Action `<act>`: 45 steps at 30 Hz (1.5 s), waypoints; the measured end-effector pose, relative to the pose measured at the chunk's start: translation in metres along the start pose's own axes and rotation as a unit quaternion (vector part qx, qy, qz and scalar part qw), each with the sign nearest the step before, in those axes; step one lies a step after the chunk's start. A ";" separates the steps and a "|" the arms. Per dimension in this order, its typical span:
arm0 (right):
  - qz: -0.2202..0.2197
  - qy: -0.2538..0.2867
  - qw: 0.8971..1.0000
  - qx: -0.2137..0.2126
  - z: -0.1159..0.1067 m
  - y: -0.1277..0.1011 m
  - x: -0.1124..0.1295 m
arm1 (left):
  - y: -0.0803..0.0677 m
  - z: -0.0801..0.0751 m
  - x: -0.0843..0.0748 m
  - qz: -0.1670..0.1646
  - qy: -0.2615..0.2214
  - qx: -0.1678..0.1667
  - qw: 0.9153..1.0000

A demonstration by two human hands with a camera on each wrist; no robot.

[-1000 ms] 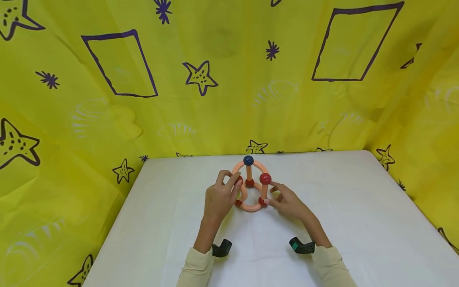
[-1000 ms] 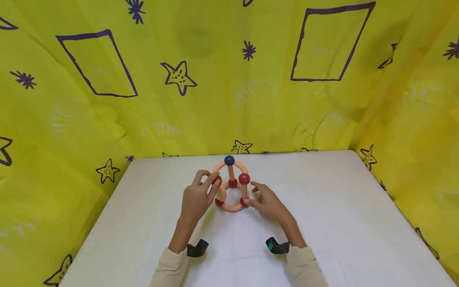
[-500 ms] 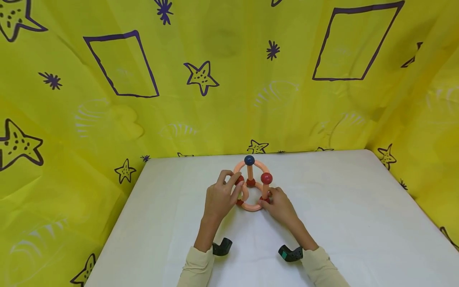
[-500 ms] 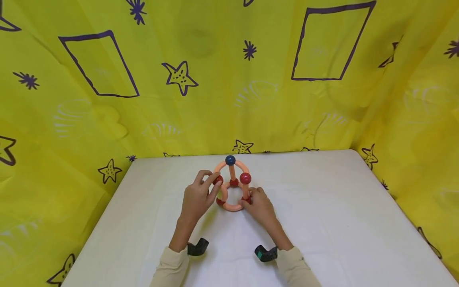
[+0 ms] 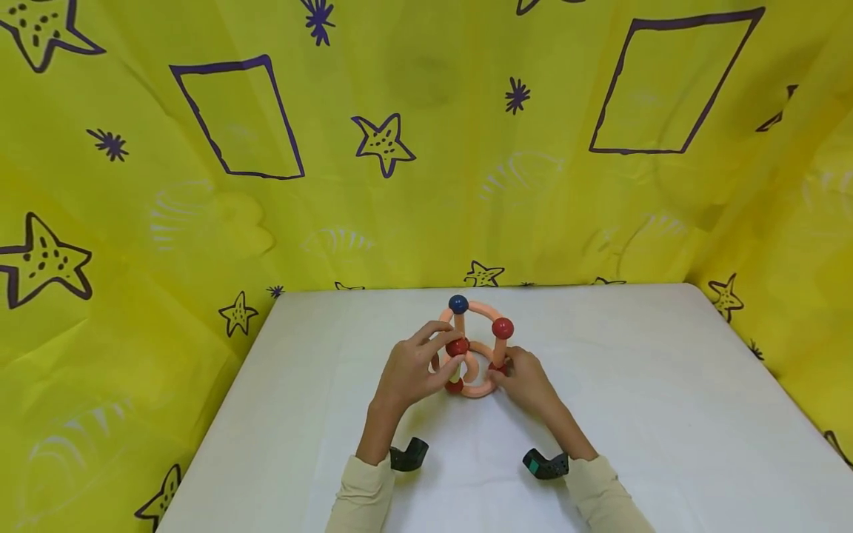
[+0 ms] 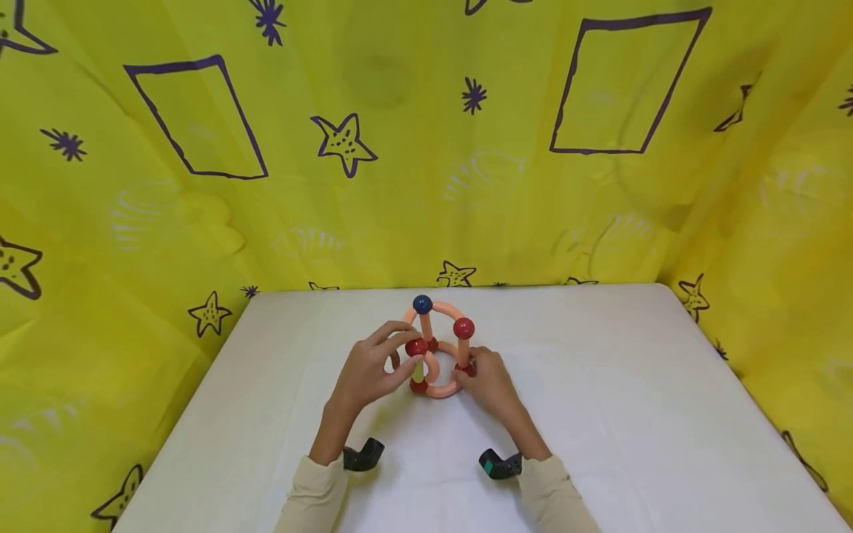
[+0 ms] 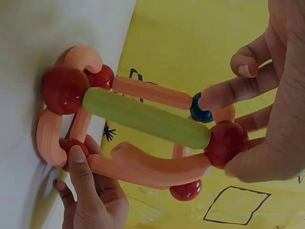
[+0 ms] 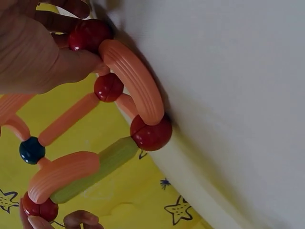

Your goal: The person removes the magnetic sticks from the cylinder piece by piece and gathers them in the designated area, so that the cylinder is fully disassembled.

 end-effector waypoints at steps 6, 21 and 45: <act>-0.033 -0.010 0.998 0.057 0.001 0.011 -0.001 | -0.001 0.003 -0.004 0.015 -0.045 0.012 0.999; -0.068 -0.006 0.983 0.168 0.002 0.027 0.001 | 0.002 0.014 -0.010 -0.005 -0.067 0.036 0.997; -0.060 -0.036 0.985 0.160 -0.027 0.020 0.010 | 0.004 0.023 -0.014 -0.017 -0.070 0.033 0.997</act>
Point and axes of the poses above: each hand's wrist, its own y-axis towards the middle knuckle, its own z-axis out of the palm, x = y × z, the point moved 8 cm from there along y, towards the middle knuckle, and after that the axes turned 5 degrees about z, right-handed, at the moved point
